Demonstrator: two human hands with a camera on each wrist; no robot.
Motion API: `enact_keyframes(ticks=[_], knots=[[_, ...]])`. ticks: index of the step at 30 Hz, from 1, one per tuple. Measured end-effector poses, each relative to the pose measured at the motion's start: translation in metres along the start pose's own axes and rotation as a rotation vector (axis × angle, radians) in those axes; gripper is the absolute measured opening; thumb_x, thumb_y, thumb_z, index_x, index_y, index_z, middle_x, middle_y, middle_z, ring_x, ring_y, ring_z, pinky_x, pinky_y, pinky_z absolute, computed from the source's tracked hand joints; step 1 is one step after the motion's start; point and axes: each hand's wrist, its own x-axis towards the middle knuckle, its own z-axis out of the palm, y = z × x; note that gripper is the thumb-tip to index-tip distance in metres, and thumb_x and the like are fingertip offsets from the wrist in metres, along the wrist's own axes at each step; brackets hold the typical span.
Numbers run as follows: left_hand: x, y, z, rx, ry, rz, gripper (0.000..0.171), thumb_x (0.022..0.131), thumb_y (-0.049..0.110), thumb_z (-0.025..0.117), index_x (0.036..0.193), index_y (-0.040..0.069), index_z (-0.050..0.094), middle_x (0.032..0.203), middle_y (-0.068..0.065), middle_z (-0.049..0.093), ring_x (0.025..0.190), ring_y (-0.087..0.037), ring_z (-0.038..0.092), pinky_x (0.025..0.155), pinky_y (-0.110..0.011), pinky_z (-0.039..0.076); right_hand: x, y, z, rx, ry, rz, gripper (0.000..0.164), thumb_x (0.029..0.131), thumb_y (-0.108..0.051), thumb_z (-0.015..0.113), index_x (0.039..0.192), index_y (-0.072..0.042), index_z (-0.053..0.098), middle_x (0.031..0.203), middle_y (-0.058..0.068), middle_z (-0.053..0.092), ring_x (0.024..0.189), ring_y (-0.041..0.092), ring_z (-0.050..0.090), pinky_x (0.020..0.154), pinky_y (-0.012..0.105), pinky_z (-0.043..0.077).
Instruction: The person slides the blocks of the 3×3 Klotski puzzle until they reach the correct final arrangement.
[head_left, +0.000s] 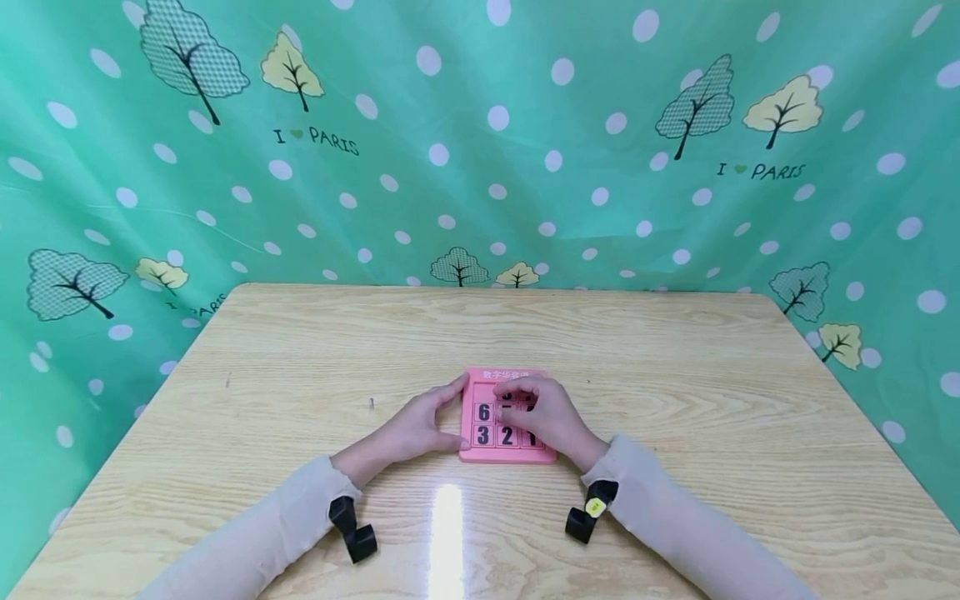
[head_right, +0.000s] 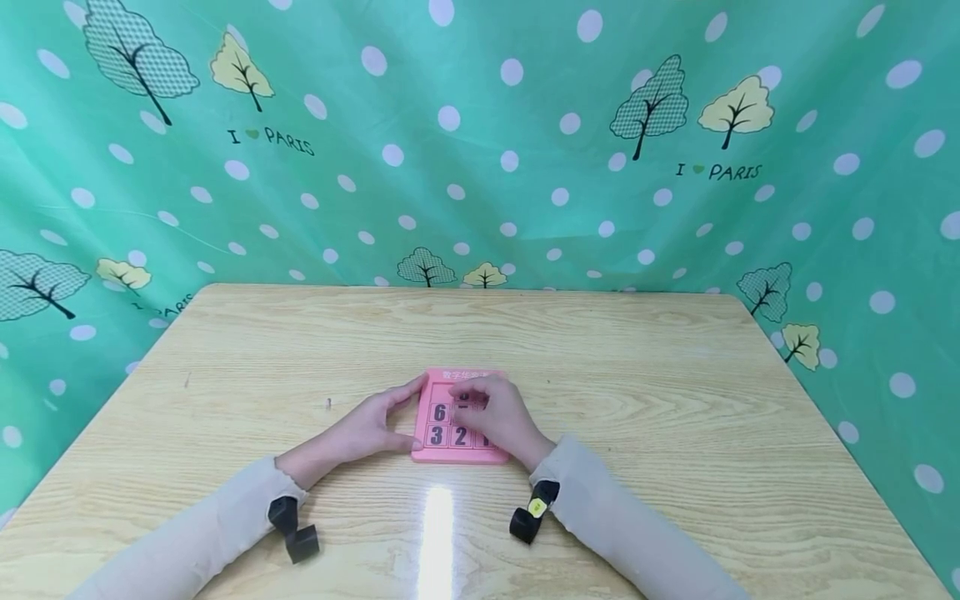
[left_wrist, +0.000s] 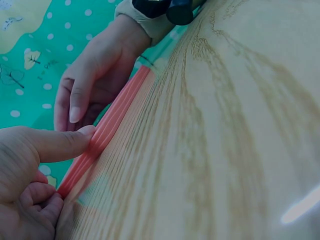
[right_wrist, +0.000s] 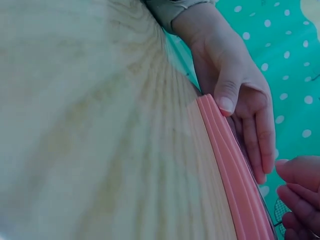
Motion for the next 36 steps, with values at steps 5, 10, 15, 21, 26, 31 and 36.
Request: enact_keyframes(ticks=[5,10,15,21,26,31,36], knots=[[0.0024,-0.0111,0.0008,0.009,0.003,-0.001,0.095,0.073,0.012,0.079,0.150,0.009,0.023,0.154,-0.010,0.024,0.142,-0.027,0.020,0.116,-0.046,0.015,-0.0033,-0.0028,0.0034,-0.022,-0.007,-0.033,0.026,0.078,-0.009,0.075,0.104,-0.011,0.072,0.103,0.000,0.066,0.099,0.018,0.055,0.086,0.035,0.048],[0.0023,-0.0109,0.0020,0.008,0.002,-0.002,0.095,0.073,0.012,0.078,0.150,0.010,0.023,0.153,-0.010,0.025,0.141,-0.028,0.020,0.115,-0.047,0.015,-0.0054,-0.0051,0.0048,-0.055,0.006,-0.038,0.025,0.077,-0.007,0.075,0.102,-0.011,0.073,0.103,0.000,0.067,0.103,0.019,0.056,0.092,0.038,0.047],[0.0024,-0.0118,0.0020,0.004,0.000,-0.005,0.094,0.073,0.012,0.078,0.150,0.010,0.023,0.154,-0.010,0.024,0.142,-0.028,0.019,0.115,-0.047,0.015,-0.0051,-0.0034,0.0060,-0.075,0.003,-0.034,0.025,0.078,-0.008,0.075,0.102,-0.012,0.073,0.104,0.001,0.066,0.106,0.019,0.056,0.095,0.040,0.046],[0.0019,-0.0099,0.0016,-0.006,-0.003,-0.016,0.094,0.073,0.011,0.078,0.150,0.012,0.023,0.154,-0.008,0.024,0.142,-0.027,0.018,0.116,-0.048,0.014,-0.0048,-0.0020,0.0065,-0.089,0.001,-0.039,0.024,0.078,-0.009,0.075,0.102,-0.013,0.073,0.105,0.001,0.066,0.105,0.019,0.055,0.094,0.042,0.046],[0.0012,-0.0084,0.0016,-0.008,-0.001,-0.023,0.094,0.073,0.012,0.078,0.150,0.013,0.024,0.154,-0.008,0.024,0.142,-0.026,0.018,0.116,-0.048,0.013,-0.0052,-0.0011,0.0074,-0.107,0.006,-0.043,0.025,0.078,-0.009,0.075,0.102,-0.014,0.074,0.104,0.000,0.066,0.104,0.018,0.055,0.093,0.040,0.046],[0.0018,-0.0093,0.0019,-0.008,-0.001,-0.016,0.095,0.072,0.012,0.079,0.150,0.012,0.024,0.154,-0.008,0.025,0.142,-0.027,0.018,0.116,-0.048,0.014,-0.0047,0.0011,0.0091,-0.126,0.018,-0.039,0.026,0.076,-0.008,0.076,0.102,-0.014,0.074,0.103,-0.001,0.066,0.102,0.017,0.055,0.092,0.038,0.047],[0.0035,-0.0115,0.0023,-0.006,-0.003,-0.008,0.095,0.073,0.012,0.079,0.150,0.010,0.023,0.154,-0.008,0.025,0.142,-0.026,0.019,0.116,-0.047,0.014,-0.0036,0.0017,0.0105,-0.144,0.023,-0.038,0.026,0.077,-0.010,0.076,0.102,-0.015,0.074,0.103,-0.002,0.066,0.101,0.016,0.055,0.090,0.036,0.047]])
